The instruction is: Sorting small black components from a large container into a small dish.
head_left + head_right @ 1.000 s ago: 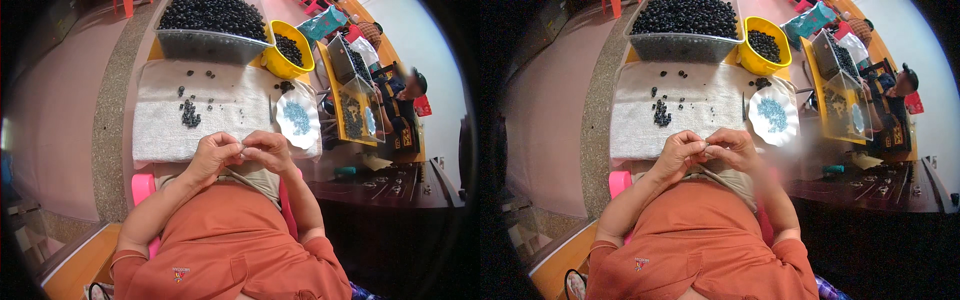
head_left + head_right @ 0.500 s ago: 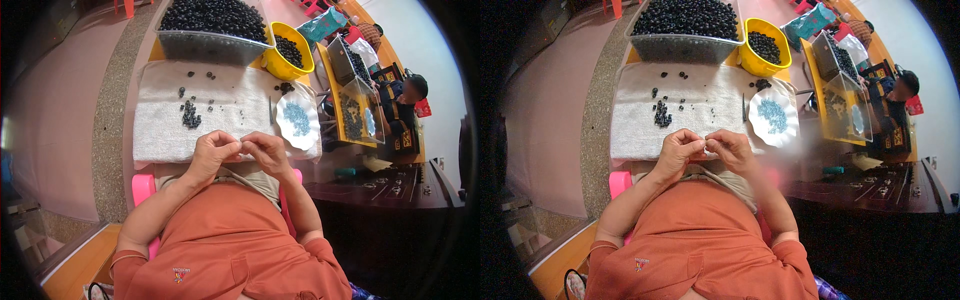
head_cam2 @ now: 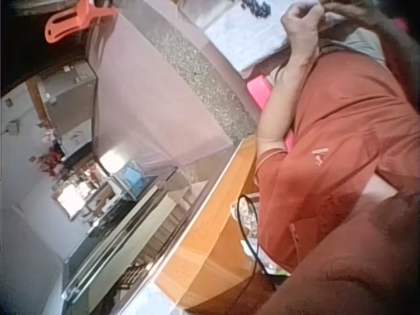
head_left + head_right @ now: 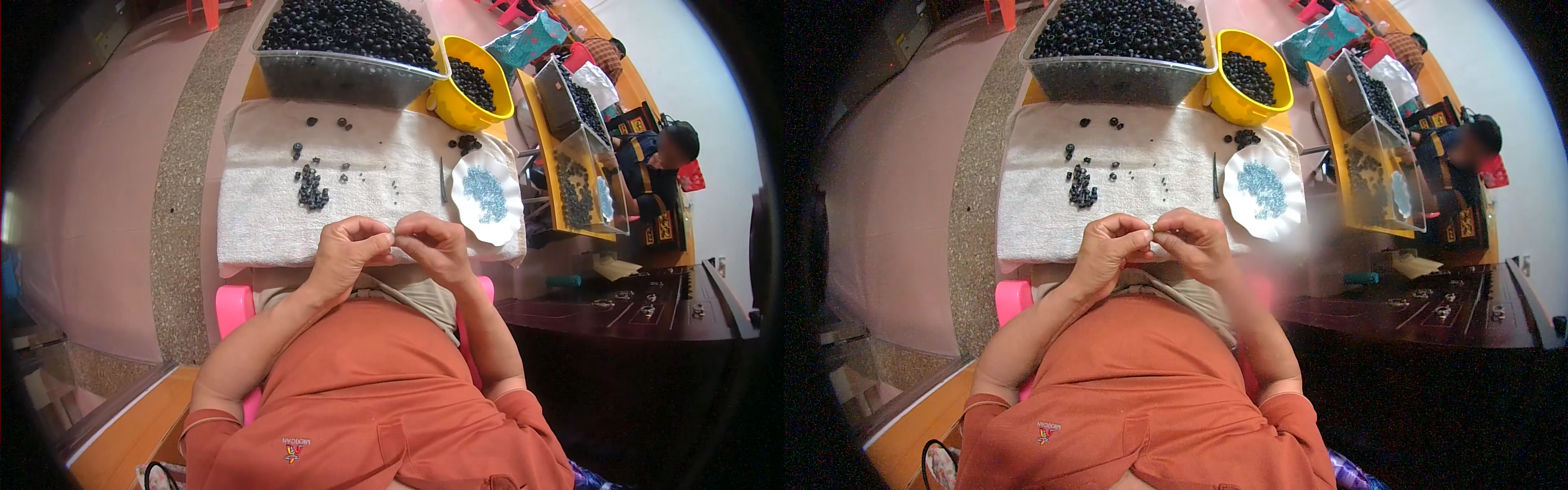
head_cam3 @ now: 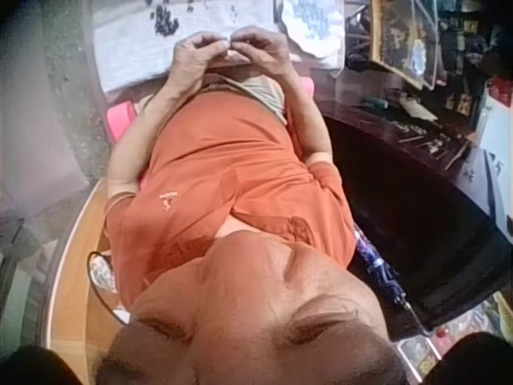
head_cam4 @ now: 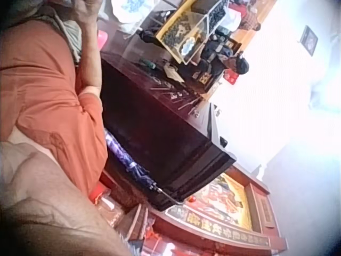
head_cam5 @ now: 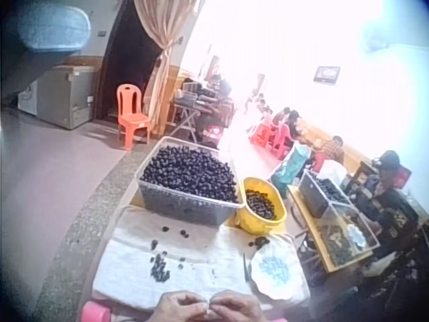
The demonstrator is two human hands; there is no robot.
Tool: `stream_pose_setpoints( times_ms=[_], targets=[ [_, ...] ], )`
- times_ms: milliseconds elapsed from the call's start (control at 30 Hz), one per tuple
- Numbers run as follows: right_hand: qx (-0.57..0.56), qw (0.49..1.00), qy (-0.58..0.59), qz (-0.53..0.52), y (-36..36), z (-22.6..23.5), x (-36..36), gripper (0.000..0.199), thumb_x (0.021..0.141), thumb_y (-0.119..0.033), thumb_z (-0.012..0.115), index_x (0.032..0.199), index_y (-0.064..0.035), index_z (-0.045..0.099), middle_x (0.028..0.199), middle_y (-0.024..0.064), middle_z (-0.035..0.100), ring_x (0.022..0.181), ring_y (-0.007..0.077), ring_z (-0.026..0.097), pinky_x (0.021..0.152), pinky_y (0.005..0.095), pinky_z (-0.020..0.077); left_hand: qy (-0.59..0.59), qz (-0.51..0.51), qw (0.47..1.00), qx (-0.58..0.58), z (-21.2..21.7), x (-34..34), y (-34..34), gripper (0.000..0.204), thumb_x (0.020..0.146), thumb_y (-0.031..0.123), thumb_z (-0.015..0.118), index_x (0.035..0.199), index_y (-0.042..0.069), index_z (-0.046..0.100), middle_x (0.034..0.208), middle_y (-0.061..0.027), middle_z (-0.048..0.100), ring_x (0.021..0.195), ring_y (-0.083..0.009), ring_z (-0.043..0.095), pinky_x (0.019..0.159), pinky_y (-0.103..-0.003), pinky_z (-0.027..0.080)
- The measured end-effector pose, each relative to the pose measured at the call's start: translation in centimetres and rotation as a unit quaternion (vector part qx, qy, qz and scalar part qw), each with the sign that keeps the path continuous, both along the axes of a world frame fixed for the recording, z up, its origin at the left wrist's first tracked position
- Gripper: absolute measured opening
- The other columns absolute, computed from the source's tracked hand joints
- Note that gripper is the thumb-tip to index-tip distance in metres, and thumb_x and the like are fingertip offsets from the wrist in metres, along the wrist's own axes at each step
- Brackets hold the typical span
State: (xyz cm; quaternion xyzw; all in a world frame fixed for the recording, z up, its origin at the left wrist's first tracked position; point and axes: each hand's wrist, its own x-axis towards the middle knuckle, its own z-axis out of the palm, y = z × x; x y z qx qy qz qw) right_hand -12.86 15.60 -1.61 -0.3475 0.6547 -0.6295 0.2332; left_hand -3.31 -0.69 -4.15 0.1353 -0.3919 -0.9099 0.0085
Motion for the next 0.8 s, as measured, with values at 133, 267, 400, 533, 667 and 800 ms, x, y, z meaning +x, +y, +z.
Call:
stream_pose_setpoints(
  times_ms=[133, 267, 400, 533, 667, 800],
  targets=[
    [-0.011, 1.0, -0.002, 0.002, 0.12, -0.62, -0.24, 0.01, 0.088, 0.003, 0.066, 0.098, 0.0034, 0.067, 0.093, 0.0066, 0.065, 0.088, 0.0122, 0.061, 0.078, 0.025, 0.0486, 0.001, 0.001, 1.0, 0.003, -0.07, -0.03, 0.01, 0.01, 0.087, 0.005, 0.069, 0.096, 0.002, 0.066, 0.083, -0.0042, 0.067, 0.072, -0.0105, 0.065, 0.067, -0.025, 0.058],
    [-0.012, 0.999, 0.018, -0.023, 0.16, -0.8, -0.47, 0.011, 0.088, 0.003, 0.066, 0.099, 0.0037, 0.067, 0.096, 0.0077, 0.066, 0.088, 0.0122, 0.061, 0.078, 0.0247, 0.0488, 0.002, 0.006, 1.0, 0.01, -0.27, -0.19, 0.1, 0.011, 0.088, 0.006, 0.069, 0.097, 0.002, 0.065, 0.083, -0.0047, 0.067, 0.073, -0.0107, 0.065, 0.067, -0.025, 0.058],
    [-0.009, 0.999, 0.013, -0.034, 0.22, -0.94, -0.55, 0.011, 0.087, 0.004, 0.066, 0.098, 0.0039, 0.067, 0.096, 0.0079, 0.066, 0.088, 0.0123, 0.061, 0.077, 0.0246, 0.049, -0.006, -0.006, 1.0, 0.023, -0.03, -0.24, 0.01, 0.013, 0.09, 0.008, 0.069, 0.1, 0.001, 0.065, 0.086, -0.0052, 0.067, 0.076, -0.0115, 0.065, 0.07, -0.026, 0.059],
    [0.003, 0.999, 0.03, -0.028, 0.02, -0.55, -0.5, 0.01, 0.087, 0.004, 0.066, 0.098, 0.0039, 0.066, 0.094, 0.0078, 0.066, 0.087, 0.0126, 0.061, 0.076, 0.0245, 0.0488, -0.008, -0.027, 0.999, 0.043, -0.08, -0.24, -0.05, 0.016, 0.091, 0.008, 0.067, 0.105, 0.0, 0.064, 0.094, -0.0068, 0.068, 0.081, -0.0131, 0.067, 0.075, -0.027, 0.059],
    [0.018, 0.996, 0.084, -0.017, 0.03, -0.35, -0.72, 0.01, 0.087, 0.003, 0.067, 0.097, 0.0031, 0.066, 0.092, 0.008, 0.066, 0.085, 0.0129, 0.061, 0.074, 0.025, 0.0487, 0.001, -0.031, 0.999, 0.038, -0.12, -0.17, 0.05, 0.017, 0.092, 0.008, 0.065, 0.107, -0.001, 0.064, 0.098, -0.0084, 0.068, 0.084, -0.014, 0.067, 0.078, -0.029, 0.058],
    [0.03, 0.995, 0.1, 0.001, 0.03, -0.27, -0.84, 0.01, 0.086, 0.003, 0.068, 0.096, 0.0022, 0.066, 0.091, 0.0078, 0.065, 0.084, 0.0126, 0.061, 0.073, 0.0252, 0.0483, 0.014, -0.03, 0.999, 0.017, -0.43, -0.18, -0.01, 0.017, 0.092, 0.006, 0.065, 0.107, -0.001, 0.063, 0.099, -0.0092, 0.068, 0.085, -0.0142, 0.067, 0.079, -0.029, 0.058]
  ],
)
